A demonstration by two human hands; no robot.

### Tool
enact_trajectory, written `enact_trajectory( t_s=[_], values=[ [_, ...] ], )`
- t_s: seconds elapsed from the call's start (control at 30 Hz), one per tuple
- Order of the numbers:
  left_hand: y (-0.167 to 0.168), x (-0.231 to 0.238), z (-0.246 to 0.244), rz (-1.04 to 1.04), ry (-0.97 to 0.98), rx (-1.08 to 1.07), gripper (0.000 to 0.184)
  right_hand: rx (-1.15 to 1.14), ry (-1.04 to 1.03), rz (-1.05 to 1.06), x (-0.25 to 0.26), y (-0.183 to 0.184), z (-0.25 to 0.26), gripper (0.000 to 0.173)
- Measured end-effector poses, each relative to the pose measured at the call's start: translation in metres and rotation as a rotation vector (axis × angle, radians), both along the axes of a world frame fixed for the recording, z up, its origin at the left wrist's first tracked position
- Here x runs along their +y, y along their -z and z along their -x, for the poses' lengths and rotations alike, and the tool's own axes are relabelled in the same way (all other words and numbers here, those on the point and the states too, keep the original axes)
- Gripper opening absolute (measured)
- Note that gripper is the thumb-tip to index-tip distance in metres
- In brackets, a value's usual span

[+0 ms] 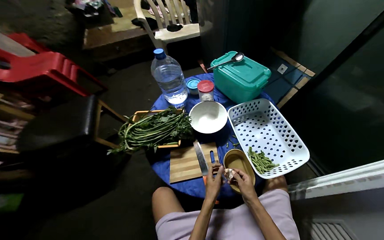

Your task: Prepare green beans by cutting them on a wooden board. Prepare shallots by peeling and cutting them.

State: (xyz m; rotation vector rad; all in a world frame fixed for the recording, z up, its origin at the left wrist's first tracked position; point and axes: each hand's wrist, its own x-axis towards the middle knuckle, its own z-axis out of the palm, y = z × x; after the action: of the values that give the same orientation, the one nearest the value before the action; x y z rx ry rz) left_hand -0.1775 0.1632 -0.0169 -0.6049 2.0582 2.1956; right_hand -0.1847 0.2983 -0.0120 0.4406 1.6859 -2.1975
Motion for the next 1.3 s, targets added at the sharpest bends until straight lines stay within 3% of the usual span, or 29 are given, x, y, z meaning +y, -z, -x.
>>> enact_trajectory(
  t_s=[0.13, 0.27, 0.37, 0.57, 0.77, 0.97, 1.07, 1.17, 1.3],
  values=[
    [0.0, -0.006, -0.008, 0.196, 0.089, 0.112, 0.031, 0.064, -0.064, -0.127, -0.002, -0.006, 0.001, 0.023],
    [0.0, -0.02, -0.012, -0.054, 0.166, -0.003, 0.025, -0.024, -0.176, 0.051, 0.001, -0.008, 0.006, 0.021],
    [0.008, -0.027, -0.016, -0.215, 0.094, -0.026, 0.019, -0.074, -0.192, 0.107, 0.0, -0.007, 0.008, 0.023],
    [0.005, -0.072, -0.033, -0.399, -0.216, 0.085, 0.022, 0.085, -0.202, -0.39, 0.019, -0.023, 0.054, 0.029],
    [0.003, -0.083, -0.032, -0.368, -0.186, 0.042, 0.024, 0.375, -0.46, -0.837, -0.006, -0.034, 0.119, 0.032],
    [0.007, -0.066, -0.028, -0.448, -0.212, 0.038, 0.028, 0.219, -0.757, -1.132, -0.03, -0.021, 0.158, 0.042],
    [0.014, -0.066, -0.03, -0.474, -0.216, 0.052, 0.027, 0.273, -0.718, -1.101, -0.026, -0.018, 0.154, 0.046],
    [0.014, -0.064, -0.029, -0.473, -0.242, 0.044, 0.021, 0.362, -0.621, -0.903, -0.02, -0.018, 0.136, 0.043],
    [0.006, -0.053, -0.024, -0.406, -0.224, 0.002, 0.019, 0.262, -0.846, -0.641, -0.026, -0.028, 0.089, 0.056]
  ],
)
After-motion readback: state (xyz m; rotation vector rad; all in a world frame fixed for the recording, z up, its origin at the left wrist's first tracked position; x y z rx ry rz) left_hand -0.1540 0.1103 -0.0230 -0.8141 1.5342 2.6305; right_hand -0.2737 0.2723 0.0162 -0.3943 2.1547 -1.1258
